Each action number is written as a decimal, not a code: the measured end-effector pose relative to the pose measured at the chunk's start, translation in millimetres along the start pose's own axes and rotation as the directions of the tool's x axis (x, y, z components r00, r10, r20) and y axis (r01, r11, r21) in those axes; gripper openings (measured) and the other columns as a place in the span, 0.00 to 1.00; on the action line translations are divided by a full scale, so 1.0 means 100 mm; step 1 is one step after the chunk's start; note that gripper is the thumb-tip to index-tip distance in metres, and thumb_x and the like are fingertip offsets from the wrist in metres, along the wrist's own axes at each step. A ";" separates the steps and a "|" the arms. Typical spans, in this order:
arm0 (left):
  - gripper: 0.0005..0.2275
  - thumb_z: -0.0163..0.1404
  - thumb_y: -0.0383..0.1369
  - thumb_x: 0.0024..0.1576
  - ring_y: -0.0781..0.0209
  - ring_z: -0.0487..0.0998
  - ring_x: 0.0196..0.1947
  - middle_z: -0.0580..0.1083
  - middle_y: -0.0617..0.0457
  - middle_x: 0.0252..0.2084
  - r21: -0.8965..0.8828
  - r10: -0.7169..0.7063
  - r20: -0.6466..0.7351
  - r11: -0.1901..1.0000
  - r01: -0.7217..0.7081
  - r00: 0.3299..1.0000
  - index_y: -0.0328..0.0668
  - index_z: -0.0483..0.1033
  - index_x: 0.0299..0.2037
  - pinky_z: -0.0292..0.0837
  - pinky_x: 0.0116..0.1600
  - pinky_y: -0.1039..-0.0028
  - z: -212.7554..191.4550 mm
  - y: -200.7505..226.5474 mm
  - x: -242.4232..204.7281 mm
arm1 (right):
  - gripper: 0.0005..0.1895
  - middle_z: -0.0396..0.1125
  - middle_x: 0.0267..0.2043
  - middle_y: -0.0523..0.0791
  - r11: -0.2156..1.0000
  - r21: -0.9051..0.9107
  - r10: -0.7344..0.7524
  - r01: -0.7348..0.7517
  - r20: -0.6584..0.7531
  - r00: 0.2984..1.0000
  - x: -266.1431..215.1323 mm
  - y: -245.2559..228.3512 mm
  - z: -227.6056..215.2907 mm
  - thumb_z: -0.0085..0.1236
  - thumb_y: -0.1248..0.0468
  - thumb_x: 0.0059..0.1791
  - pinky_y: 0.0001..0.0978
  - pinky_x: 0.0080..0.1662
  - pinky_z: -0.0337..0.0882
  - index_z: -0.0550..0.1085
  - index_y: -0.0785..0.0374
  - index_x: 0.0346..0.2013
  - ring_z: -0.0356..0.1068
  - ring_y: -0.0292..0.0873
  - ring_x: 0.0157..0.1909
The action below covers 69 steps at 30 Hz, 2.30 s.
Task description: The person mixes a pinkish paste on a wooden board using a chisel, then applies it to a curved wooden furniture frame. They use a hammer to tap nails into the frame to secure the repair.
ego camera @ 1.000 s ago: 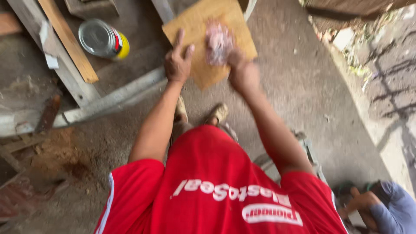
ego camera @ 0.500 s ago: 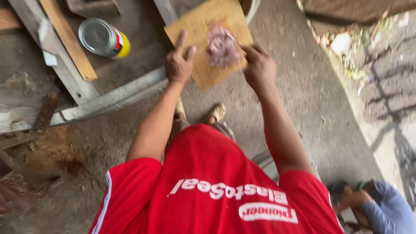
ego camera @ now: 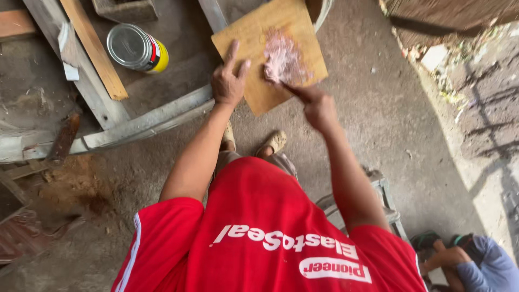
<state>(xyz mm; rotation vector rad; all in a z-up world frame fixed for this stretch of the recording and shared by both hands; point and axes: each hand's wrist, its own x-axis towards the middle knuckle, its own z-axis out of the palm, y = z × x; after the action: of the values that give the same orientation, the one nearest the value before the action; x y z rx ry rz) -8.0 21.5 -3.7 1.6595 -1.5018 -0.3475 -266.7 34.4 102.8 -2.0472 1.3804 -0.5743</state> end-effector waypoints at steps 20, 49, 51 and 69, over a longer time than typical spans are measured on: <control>0.25 0.57 0.39 0.64 0.39 0.80 0.56 0.72 0.46 0.66 -0.015 -0.012 0.011 1.000 0.012 1.000 0.48 0.65 0.71 0.78 0.58 0.60 0.01 -0.02 0.11 | 0.13 0.74 0.40 0.47 0.925 0.204 0.348 -0.319 -0.121 0.930 0.09 0.19 0.03 0.54 0.68 0.53 0.42 0.40 0.75 0.79 0.57 0.51 0.77 0.47 0.37; 0.25 0.51 0.41 0.66 0.45 0.74 0.65 0.67 0.46 0.71 -0.150 -0.132 0.204 0.975 0.164 0.970 0.51 0.61 0.73 0.73 0.66 0.64 -0.11 0.03 0.19 | 0.14 0.73 0.45 0.51 0.936 -0.106 0.293 -0.337 -0.300 0.908 -0.69 0.66 -0.50 0.58 0.70 0.53 0.39 0.40 0.73 0.80 0.61 0.54 0.72 0.47 0.38; 0.24 0.49 0.42 0.66 0.45 0.74 0.65 0.67 0.47 0.71 -0.140 -0.151 0.203 0.973 0.181 0.968 0.54 0.61 0.73 0.72 0.65 0.64 -0.19 0.01 0.26 | 0.15 0.74 0.45 0.49 0.914 0.074 0.404 -0.399 -0.263 0.876 -0.81 0.67 -0.44 0.60 0.69 0.52 0.36 0.40 0.73 0.80 0.62 0.54 0.73 0.43 0.37; 0.21 0.44 0.42 0.66 0.49 0.70 0.68 0.69 0.46 0.69 -0.058 -0.464 0.235 0.871 0.489 0.854 0.53 0.67 0.69 0.65 0.68 0.67 -0.17 -0.30 0.45 | 0.25 0.71 0.44 0.49 0.914 0.353 0.312 -0.202 -0.290 0.905 -0.92 0.06 0.40 0.64 0.70 0.46 0.31 0.44 0.73 0.75 0.62 0.60 0.73 0.43 0.41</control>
<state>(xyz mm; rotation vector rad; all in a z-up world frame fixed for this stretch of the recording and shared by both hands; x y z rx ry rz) 34.8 -15.0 -0.8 1.9366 -1.1674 -0.8939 -278.9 127.6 67.7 -1.5233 1.6073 -0.9948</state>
